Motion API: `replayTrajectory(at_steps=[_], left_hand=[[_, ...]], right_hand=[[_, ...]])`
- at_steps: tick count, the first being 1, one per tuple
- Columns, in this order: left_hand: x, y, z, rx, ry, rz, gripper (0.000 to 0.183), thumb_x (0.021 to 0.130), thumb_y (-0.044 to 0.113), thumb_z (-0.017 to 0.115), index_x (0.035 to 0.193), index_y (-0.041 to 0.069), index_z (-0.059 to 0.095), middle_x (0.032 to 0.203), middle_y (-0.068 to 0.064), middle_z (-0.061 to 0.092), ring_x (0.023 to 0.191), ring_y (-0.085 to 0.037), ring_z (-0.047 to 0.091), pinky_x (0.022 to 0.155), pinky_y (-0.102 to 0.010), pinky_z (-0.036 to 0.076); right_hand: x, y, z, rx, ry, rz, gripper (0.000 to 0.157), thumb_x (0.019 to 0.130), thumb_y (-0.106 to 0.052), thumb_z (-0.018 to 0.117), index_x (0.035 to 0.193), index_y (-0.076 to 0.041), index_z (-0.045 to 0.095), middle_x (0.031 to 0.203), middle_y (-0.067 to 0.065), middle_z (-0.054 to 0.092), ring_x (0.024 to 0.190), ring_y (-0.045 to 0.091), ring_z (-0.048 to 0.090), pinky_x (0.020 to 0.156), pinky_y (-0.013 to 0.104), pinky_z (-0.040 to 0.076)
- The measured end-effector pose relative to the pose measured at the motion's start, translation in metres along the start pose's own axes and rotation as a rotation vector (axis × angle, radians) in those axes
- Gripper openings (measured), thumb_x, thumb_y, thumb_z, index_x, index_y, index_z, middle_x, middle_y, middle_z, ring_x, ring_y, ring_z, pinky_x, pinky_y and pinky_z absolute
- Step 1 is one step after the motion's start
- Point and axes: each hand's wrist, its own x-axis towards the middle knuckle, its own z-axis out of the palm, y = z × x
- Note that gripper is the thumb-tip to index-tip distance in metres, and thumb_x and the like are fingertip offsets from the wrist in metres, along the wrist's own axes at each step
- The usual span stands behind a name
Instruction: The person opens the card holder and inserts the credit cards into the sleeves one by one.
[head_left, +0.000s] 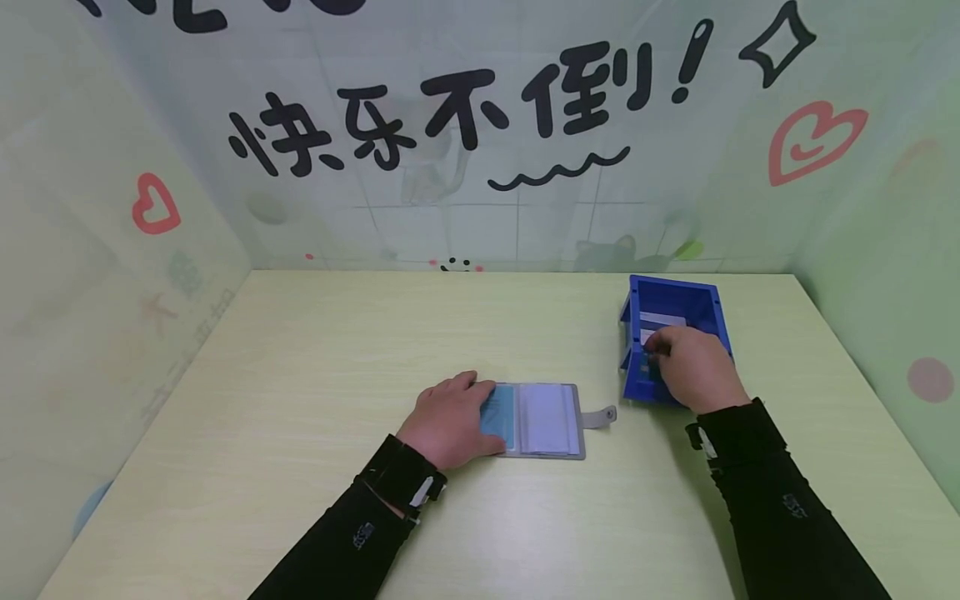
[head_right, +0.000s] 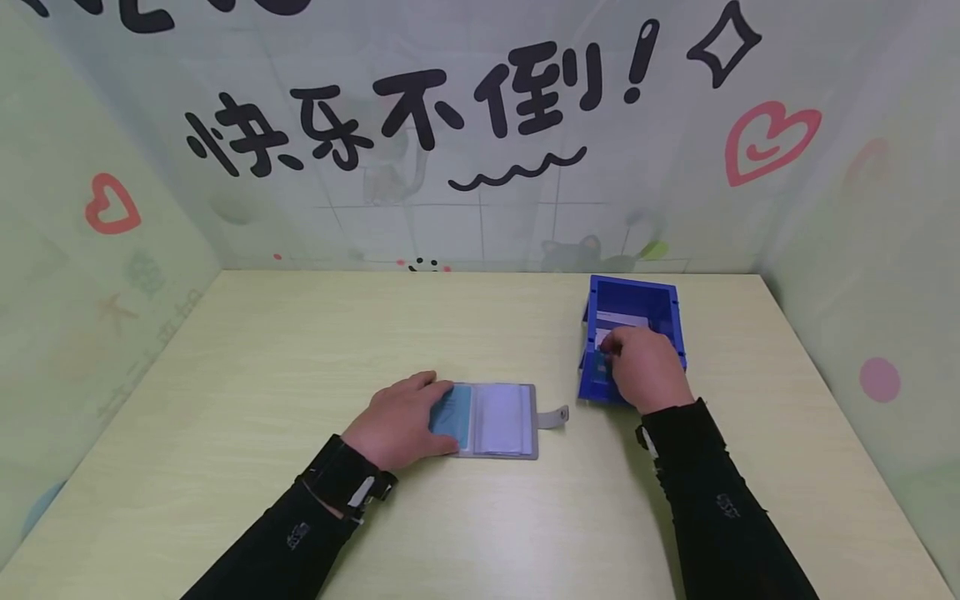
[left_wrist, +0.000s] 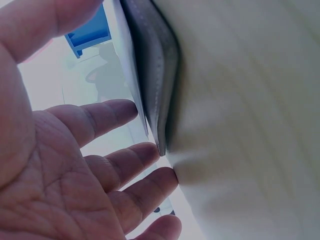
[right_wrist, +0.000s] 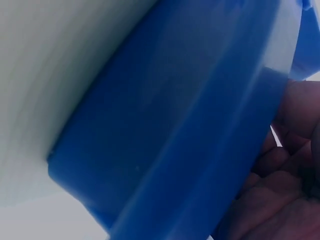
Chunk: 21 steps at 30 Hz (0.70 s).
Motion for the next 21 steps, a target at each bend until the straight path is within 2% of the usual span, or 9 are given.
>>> replayTrajectory(at_steps=[7,14,21], left_hand=[[-0.0003,0.0002,-0.0007,-0.003,-0.001,0.004,0.078,0.074,0.054,0.07,0.137,0.013,0.047,0.138,-0.013,0.042,0.118,-0.028,0.04,0.092,-0.054,0.038],[-0.0006,0.0001,0.0003,0.0,0.0,0.002,0.079,0.074,0.054,0.069,0.138,0.014,0.047,0.139,-0.012,0.041,0.118,-0.028,0.04,0.092,-0.054,0.038],[-0.0001,-0.0001,0.0012,0.008,-0.002,-0.004,0.08,0.073,0.055,0.069,0.138,0.015,0.046,0.139,-0.012,0.041,0.119,-0.028,0.04,0.092,-0.054,0.038]], right_hand=[[-0.0004,-0.0025,-0.001,-0.009,0.019,0.015,0.01,0.091,-0.005,0.056,0.094,-0.004,0.065,0.093,0.017,0.066,0.084,0.031,0.058,0.076,0.055,0.048],[0.0003,-0.0063,-0.0031,0.052,0.016,0.088,0.015,0.095,-0.01,0.049,0.097,-0.001,0.062,0.099,0.02,0.061,0.083,0.031,0.054,0.074,0.053,0.049],[0.0002,-0.0079,-0.005,0.1,0.083,0.104,0.016,0.095,-0.011,0.048,0.097,-0.001,0.06,0.098,0.019,0.06,0.083,0.032,0.053,0.075,0.054,0.048]])
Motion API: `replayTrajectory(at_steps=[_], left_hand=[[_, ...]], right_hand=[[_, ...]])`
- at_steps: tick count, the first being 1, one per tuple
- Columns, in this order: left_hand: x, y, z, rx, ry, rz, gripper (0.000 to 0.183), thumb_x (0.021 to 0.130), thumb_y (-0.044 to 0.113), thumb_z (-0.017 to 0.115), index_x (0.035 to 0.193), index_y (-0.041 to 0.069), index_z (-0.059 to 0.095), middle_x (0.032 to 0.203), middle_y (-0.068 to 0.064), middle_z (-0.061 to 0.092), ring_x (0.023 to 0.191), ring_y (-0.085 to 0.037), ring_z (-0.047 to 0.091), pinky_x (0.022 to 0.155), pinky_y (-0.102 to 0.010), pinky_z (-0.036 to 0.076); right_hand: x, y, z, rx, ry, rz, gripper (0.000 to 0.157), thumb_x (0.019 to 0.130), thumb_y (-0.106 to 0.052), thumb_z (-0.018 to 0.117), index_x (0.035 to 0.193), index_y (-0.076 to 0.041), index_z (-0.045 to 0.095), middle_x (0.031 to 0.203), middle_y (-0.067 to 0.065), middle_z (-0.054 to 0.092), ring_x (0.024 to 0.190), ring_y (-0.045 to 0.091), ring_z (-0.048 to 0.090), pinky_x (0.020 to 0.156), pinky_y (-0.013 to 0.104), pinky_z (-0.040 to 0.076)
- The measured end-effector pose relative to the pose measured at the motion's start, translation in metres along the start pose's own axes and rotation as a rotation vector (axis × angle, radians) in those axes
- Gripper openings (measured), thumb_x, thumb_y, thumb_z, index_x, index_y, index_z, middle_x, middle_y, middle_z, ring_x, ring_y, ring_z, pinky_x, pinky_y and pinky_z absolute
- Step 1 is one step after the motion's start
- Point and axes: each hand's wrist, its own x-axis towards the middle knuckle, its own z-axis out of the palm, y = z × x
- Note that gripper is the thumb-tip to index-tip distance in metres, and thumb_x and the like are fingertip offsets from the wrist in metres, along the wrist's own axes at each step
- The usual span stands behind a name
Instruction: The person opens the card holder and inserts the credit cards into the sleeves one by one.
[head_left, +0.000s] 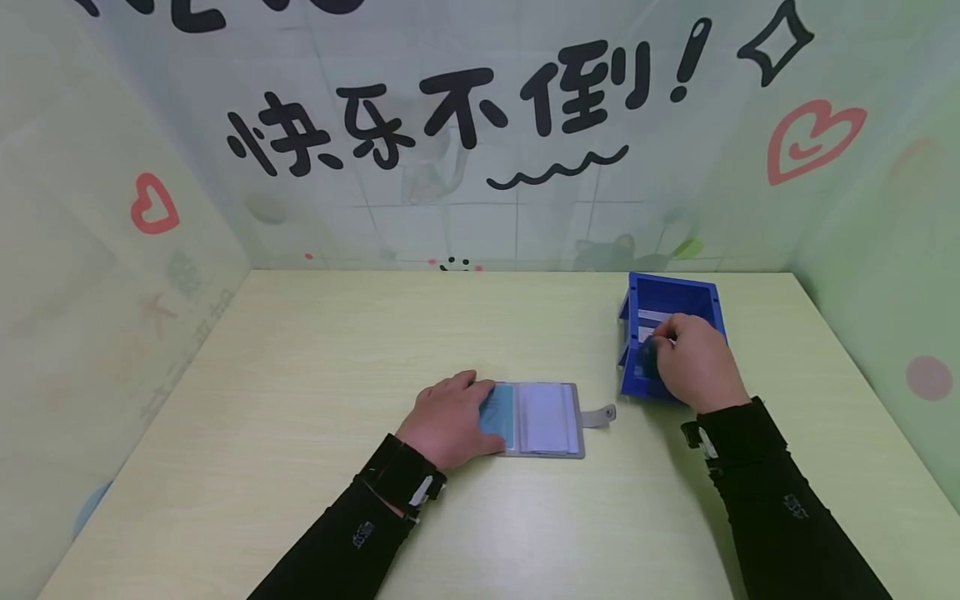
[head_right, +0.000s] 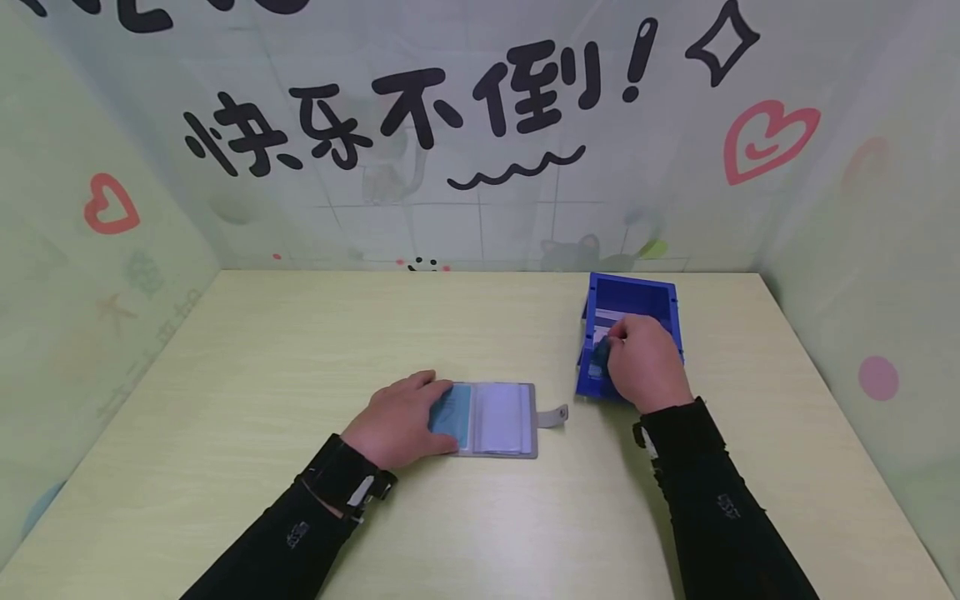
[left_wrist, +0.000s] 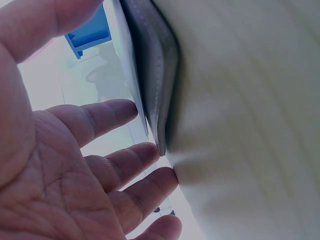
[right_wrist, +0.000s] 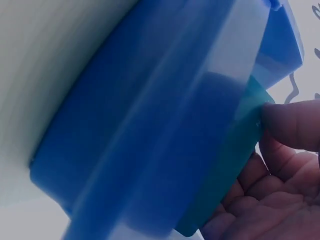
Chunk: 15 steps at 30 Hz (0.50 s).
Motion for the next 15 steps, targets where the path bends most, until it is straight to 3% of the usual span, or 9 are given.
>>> replayTrajectory(at_steps=[7,15], left_hand=[[0.0,0.0,-0.001,-0.007,-0.002,0.0,0.079,0.073,0.054,0.069,0.138,0.014,0.047,0.139,-0.012,0.041,0.119,-0.028,0.04,0.092,-0.054,0.038],[0.0,-0.001,-0.001,-0.021,0.009,-0.003,0.079,0.074,0.055,0.069,0.138,0.015,0.047,0.139,-0.012,0.04,0.119,-0.028,0.039,0.093,-0.054,0.037]], right_hand=[[-0.003,-0.005,-0.005,0.037,0.118,-0.001,0.016,0.096,-0.012,0.048,0.098,0.0,0.058,0.092,0.017,0.058,0.081,0.032,0.051,0.074,0.051,0.048],[-0.008,-0.018,-0.01,0.145,0.4,-0.034,0.021,0.097,-0.016,0.047,0.096,0.001,0.059,0.09,0.015,0.055,0.08,0.028,0.048,0.07,0.045,0.044]])
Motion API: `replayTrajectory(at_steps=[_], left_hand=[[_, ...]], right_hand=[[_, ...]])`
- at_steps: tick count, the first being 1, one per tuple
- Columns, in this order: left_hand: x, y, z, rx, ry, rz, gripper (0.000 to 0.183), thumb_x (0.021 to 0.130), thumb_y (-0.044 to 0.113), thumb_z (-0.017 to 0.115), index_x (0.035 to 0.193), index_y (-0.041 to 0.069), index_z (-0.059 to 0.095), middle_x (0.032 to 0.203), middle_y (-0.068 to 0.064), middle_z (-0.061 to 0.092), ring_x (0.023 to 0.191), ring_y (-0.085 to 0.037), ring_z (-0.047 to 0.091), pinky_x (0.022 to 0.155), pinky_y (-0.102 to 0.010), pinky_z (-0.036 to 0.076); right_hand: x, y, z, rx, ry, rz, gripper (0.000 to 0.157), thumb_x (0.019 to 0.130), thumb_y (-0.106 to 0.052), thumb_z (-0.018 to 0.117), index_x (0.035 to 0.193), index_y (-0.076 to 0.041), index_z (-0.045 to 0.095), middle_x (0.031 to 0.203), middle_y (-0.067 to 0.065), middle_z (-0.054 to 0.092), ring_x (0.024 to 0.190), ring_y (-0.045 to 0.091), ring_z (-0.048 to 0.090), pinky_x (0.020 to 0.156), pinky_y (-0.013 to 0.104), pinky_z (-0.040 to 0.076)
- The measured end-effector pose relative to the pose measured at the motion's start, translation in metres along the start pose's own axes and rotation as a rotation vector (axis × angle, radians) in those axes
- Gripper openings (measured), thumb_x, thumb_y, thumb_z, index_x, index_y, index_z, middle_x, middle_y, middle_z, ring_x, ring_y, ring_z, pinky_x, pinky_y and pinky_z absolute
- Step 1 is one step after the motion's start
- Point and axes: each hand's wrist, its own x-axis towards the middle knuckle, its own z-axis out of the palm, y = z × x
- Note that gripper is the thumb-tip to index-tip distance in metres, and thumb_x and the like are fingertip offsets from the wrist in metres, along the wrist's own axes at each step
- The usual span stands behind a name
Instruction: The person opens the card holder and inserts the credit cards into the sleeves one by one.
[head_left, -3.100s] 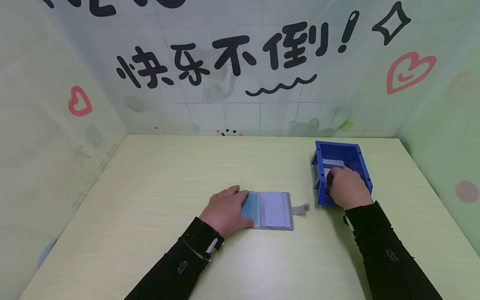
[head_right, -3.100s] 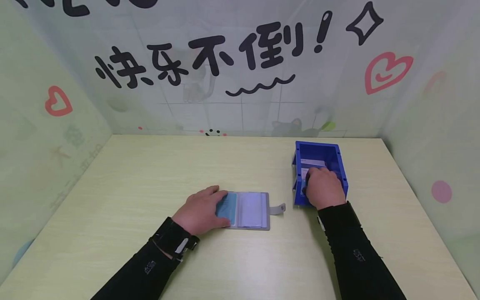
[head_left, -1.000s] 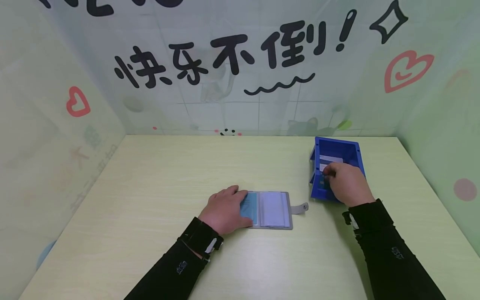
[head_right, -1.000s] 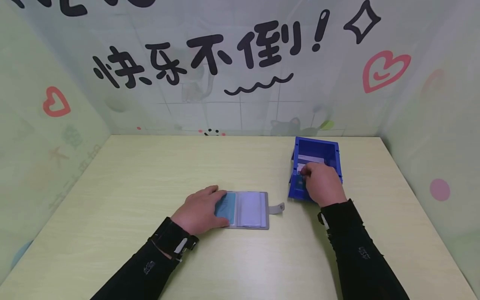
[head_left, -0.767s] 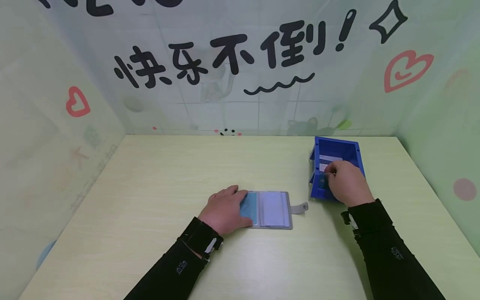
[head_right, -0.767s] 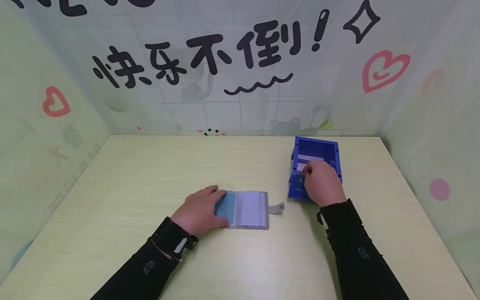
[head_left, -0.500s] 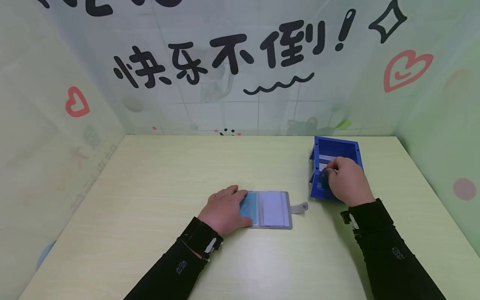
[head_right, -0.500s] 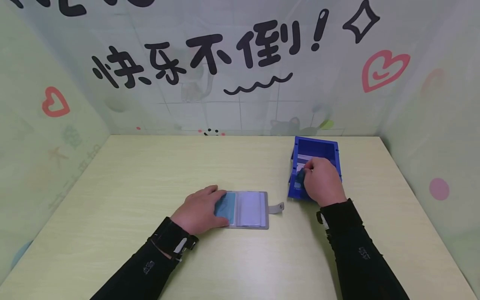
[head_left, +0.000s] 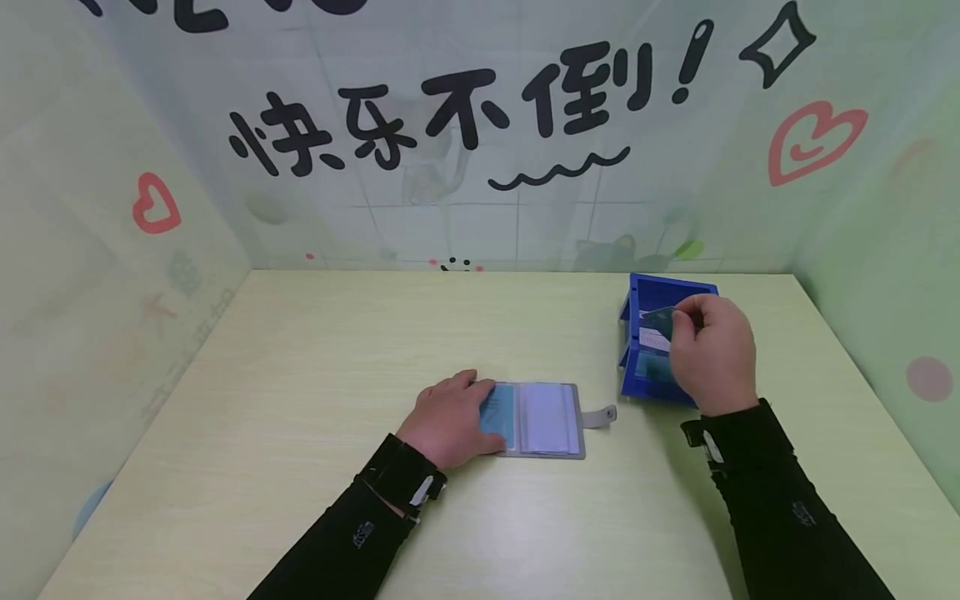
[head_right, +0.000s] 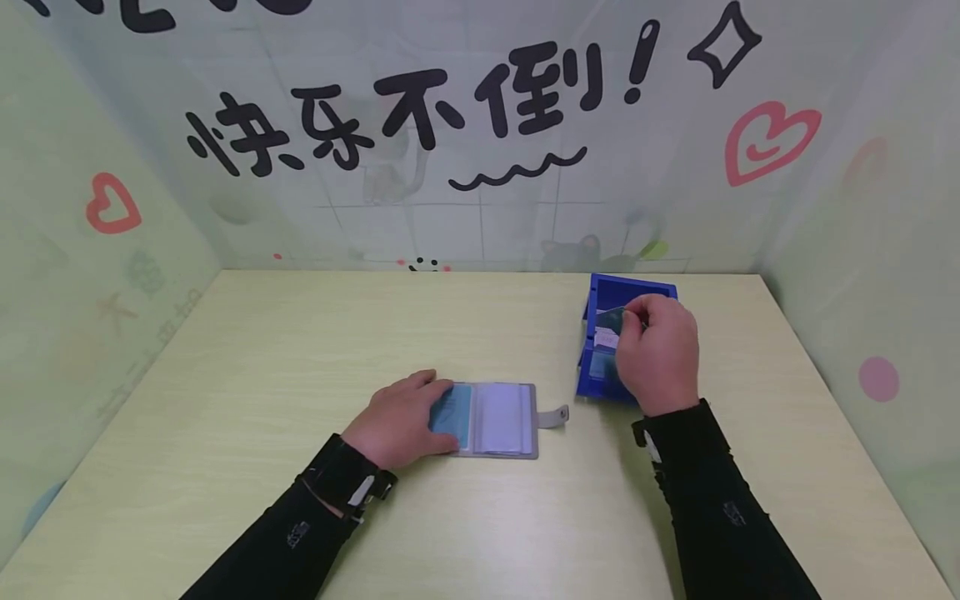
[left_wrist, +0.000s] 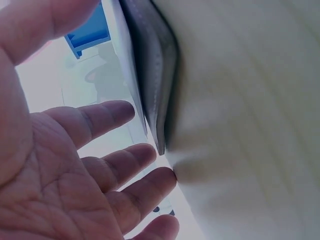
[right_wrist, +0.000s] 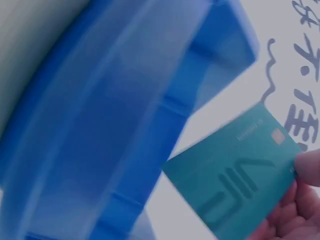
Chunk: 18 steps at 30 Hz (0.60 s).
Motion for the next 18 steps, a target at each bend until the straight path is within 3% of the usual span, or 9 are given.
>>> replayTrajectory(at_steps=[4,7,11,18], left_hand=[[-0.001,0.0,-0.003,-0.018,0.004,-0.009,0.077,0.075,0.055,0.067,0.138,0.015,0.046,0.14,-0.012,0.04,0.122,-0.027,0.037,0.095,-0.053,0.035],[-0.001,0.0,-0.005,-0.026,0.01,-0.011,0.075,0.078,0.055,0.064,0.139,0.015,0.045,0.141,-0.011,0.039,0.124,-0.026,0.035,0.097,-0.053,0.034],[-0.002,0.0,-0.007,-0.033,0.025,-0.006,0.072,0.081,0.055,0.061,0.139,0.016,0.044,0.14,-0.009,0.04,0.124,-0.025,0.035,0.097,-0.052,0.035],[-0.002,0.003,-0.012,-0.072,0.112,0.03,0.068,0.083,0.052,0.061,0.137,0.013,0.046,0.136,-0.005,0.046,0.121,-0.018,0.04,0.095,-0.048,0.039]], right_hand=[[-0.003,-0.009,-0.004,0.074,0.083,-0.023,0.022,0.098,-0.019,0.048,0.099,0.001,0.058,0.091,0.013,0.054,0.079,0.023,0.046,0.069,0.037,0.042],[-0.006,-0.017,-0.007,0.117,0.096,-0.041,0.022,0.097,-0.02,0.05,0.103,0.0,0.058,0.09,0.01,0.055,0.076,0.018,0.045,0.065,0.031,0.04],[-0.011,-0.028,-0.011,0.178,0.089,-0.062,0.021,0.096,-0.019,0.053,0.107,-0.002,0.059,0.088,0.006,0.055,0.073,0.014,0.044,0.061,0.026,0.038],[-0.02,-0.042,-0.007,0.279,0.011,-0.062,0.021,0.095,-0.016,0.055,0.111,-0.004,0.058,0.09,0.003,0.056,0.077,0.012,0.049,0.064,0.017,0.042]])
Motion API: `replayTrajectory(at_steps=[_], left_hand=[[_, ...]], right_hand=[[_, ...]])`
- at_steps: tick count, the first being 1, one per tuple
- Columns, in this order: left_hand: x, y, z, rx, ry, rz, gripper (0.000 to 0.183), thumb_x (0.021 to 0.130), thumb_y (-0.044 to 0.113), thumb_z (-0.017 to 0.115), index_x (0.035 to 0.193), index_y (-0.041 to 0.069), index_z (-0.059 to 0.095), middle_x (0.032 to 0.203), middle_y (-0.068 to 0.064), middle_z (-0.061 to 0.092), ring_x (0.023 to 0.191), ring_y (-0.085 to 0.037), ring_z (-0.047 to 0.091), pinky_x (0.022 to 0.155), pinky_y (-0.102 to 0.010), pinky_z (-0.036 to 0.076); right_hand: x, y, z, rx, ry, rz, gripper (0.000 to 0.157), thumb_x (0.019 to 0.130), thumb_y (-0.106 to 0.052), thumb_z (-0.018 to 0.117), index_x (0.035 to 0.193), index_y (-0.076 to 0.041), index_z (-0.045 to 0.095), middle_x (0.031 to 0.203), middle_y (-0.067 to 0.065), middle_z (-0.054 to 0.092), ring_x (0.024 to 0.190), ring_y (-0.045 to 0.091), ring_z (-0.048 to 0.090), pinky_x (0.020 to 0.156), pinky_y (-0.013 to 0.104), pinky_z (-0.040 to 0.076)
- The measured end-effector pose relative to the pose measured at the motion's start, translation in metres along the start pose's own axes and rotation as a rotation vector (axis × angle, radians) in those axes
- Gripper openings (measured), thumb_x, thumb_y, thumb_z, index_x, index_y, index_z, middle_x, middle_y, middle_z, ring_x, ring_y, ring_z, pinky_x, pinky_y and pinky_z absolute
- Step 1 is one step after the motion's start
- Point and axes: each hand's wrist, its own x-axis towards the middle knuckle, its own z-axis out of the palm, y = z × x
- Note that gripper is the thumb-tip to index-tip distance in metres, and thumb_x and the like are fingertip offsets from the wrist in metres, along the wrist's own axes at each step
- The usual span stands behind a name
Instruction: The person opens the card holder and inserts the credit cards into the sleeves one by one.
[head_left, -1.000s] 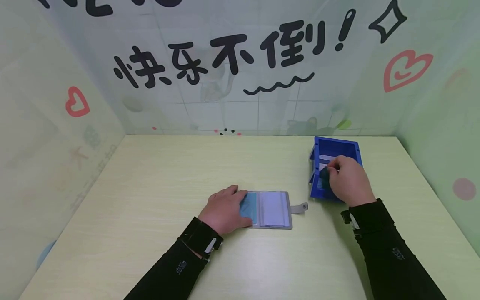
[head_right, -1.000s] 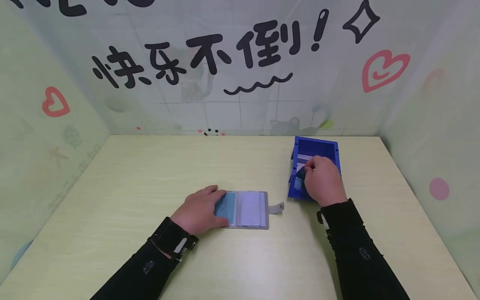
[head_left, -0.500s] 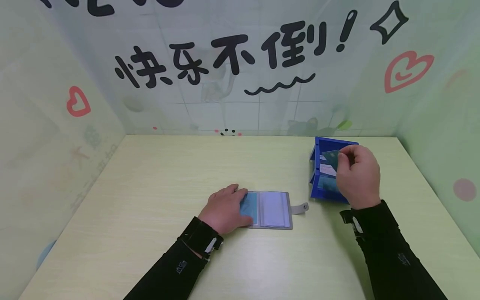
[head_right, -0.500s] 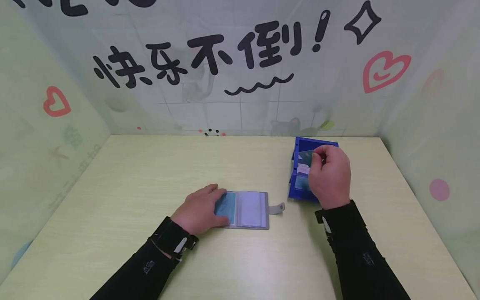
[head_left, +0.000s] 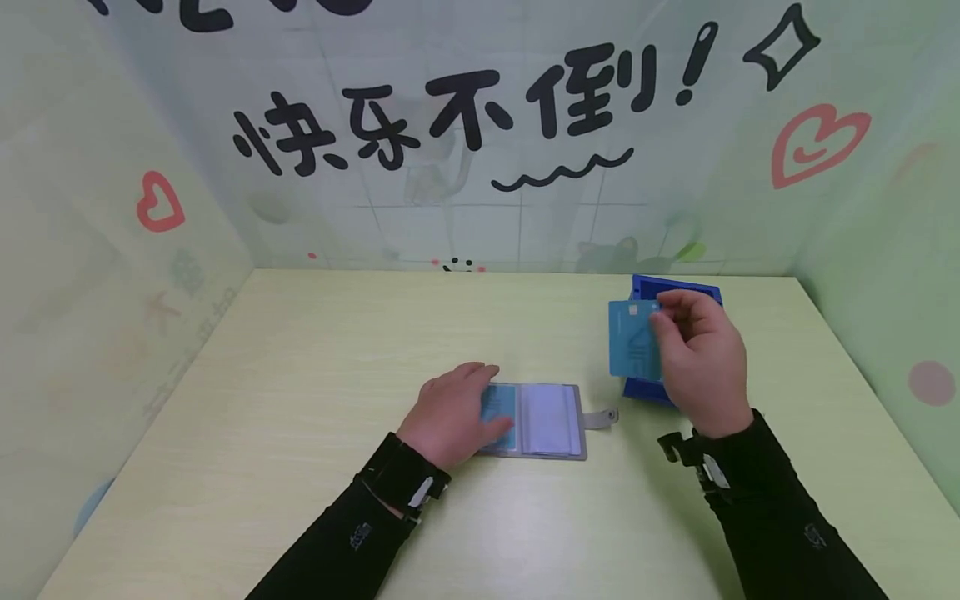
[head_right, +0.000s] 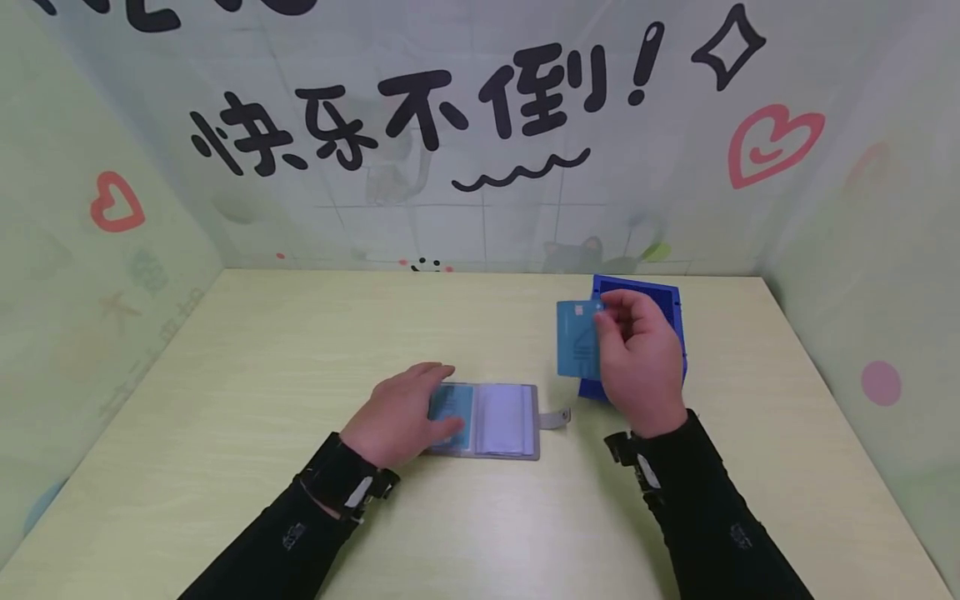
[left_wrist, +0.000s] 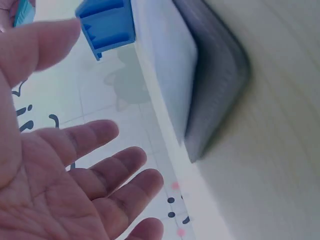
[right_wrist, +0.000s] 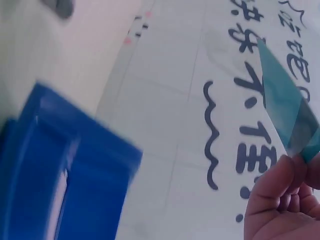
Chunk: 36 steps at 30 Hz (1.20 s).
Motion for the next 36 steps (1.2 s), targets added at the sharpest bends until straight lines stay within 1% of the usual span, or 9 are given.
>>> replayTrajectory(at_steps=[4,9,14,18,23,27,31,34,36], left_hand=[[0.0,0.004,-0.002,-0.093,0.023,-0.007,0.066,0.086,0.052,0.059,0.137,0.013,0.045,0.134,-0.003,0.049,0.12,-0.016,0.042,0.097,-0.046,0.038],[-0.001,0.01,-0.005,-0.275,0.034,-0.017,0.063,0.089,0.05,0.056,0.14,0.016,0.042,0.13,0.0,0.053,0.115,-0.013,0.046,0.094,-0.042,0.043],[-0.001,0.017,-0.008,-0.474,0.018,0.042,0.063,0.092,0.048,0.055,0.143,0.018,0.036,0.121,0.002,0.059,0.104,-0.007,0.052,0.086,-0.036,0.049],[-0.002,0.02,-0.008,-0.598,0.007,0.082,0.063,0.092,0.043,0.057,0.144,0.017,0.034,0.11,0.006,0.061,0.091,-0.002,0.056,0.078,-0.032,0.051],[-0.001,0.022,-0.007,-0.631,0.028,0.078,0.064,0.09,0.034,0.063,0.144,0.016,0.035,0.096,0.009,0.06,0.076,-0.002,0.057,0.066,-0.028,0.052],[0.001,0.021,-0.005,-0.629,0.044,0.05,0.065,0.089,0.029,0.065,0.144,0.015,0.035,0.089,0.007,0.059,0.066,-0.007,0.055,0.057,-0.029,0.049],[0.002,0.018,-0.005,-0.648,0.03,0.007,0.063,0.09,0.027,0.064,0.145,0.017,0.034,0.086,0.005,0.058,0.062,-0.01,0.056,0.051,-0.031,0.047],[0.003,0.015,-0.006,-0.672,0.01,-0.041,0.063,0.091,0.025,0.063,0.145,0.019,0.032,0.087,0.002,0.058,0.06,-0.011,0.058,0.05,-0.033,0.047],[0.003,0.013,-0.007,-0.679,-0.009,-0.073,0.064,0.091,0.025,0.063,0.146,0.018,0.031,0.087,0.001,0.057,0.06,-0.012,0.058,0.051,-0.033,0.048]], right_hand=[[-0.007,0.0,0.01,0.071,-0.103,0.029,0.021,0.095,-0.016,0.055,0.113,-0.005,0.058,0.094,0.003,0.058,0.078,0.013,0.05,0.063,0.015,0.044],[-0.019,-0.002,0.028,0.213,-0.252,0.115,0.022,0.097,-0.014,0.053,0.117,-0.006,0.055,0.093,0.009,0.055,0.076,0.019,0.052,0.062,0.019,0.049],[-0.03,-0.008,0.044,0.304,-0.345,0.216,0.023,0.096,-0.014,0.053,0.117,-0.006,0.055,0.091,0.012,0.056,0.073,0.024,0.055,0.062,0.026,0.052],[-0.037,-0.01,0.053,0.366,-0.397,0.254,0.023,0.096,-0.013,0.053,0.118,-0.005,0.053,0.092,0.015,0.055,0.075,0.026,0.055,0.067,0.033,0.053],[-0.043,-0.009,0.061,0.403,-0.426,0.279,0.023,0.096,-0.012,0.054,0.117,-0.004,0.053,0.093,0.017,0.055,0.074,0.026,0.057,0.071,0.037,0.054],[-0.044,-0.007,0.065,0.406,-0.439,0.274,0.023,0.095,-0.012,0.056,0.116,-0.003,0.054,0.093,0.017,0.057,0.074,0.026,0.057,0.069,0.032,0.054],[-0.043,-0.007,0.066,0.417,-0.467,0.317,0.024,0.095,-0.011,0.055,0.117,-0.004,0.055,0.095,0.017,0.059,0.077,0.025,0.059,0.069,0.03,0.055],[-0.041,-0.007,0.065,0.369,-0.498,0.352,0.024,0.096,-0.012,0.054,0.119,-0.006,0.055,0.101,0.016,0.061,0.082,0.023,0.061,0.073,0.031,0.054],[-0.039,-0.007,0.063,0.284,-0.523,0.337,0.024,0.096,-0.013,0.053,0.119,-0.007,0.056,0.106,0.014,0.062,0.086,0.02,0.06,0.077,0.033,0.053]])
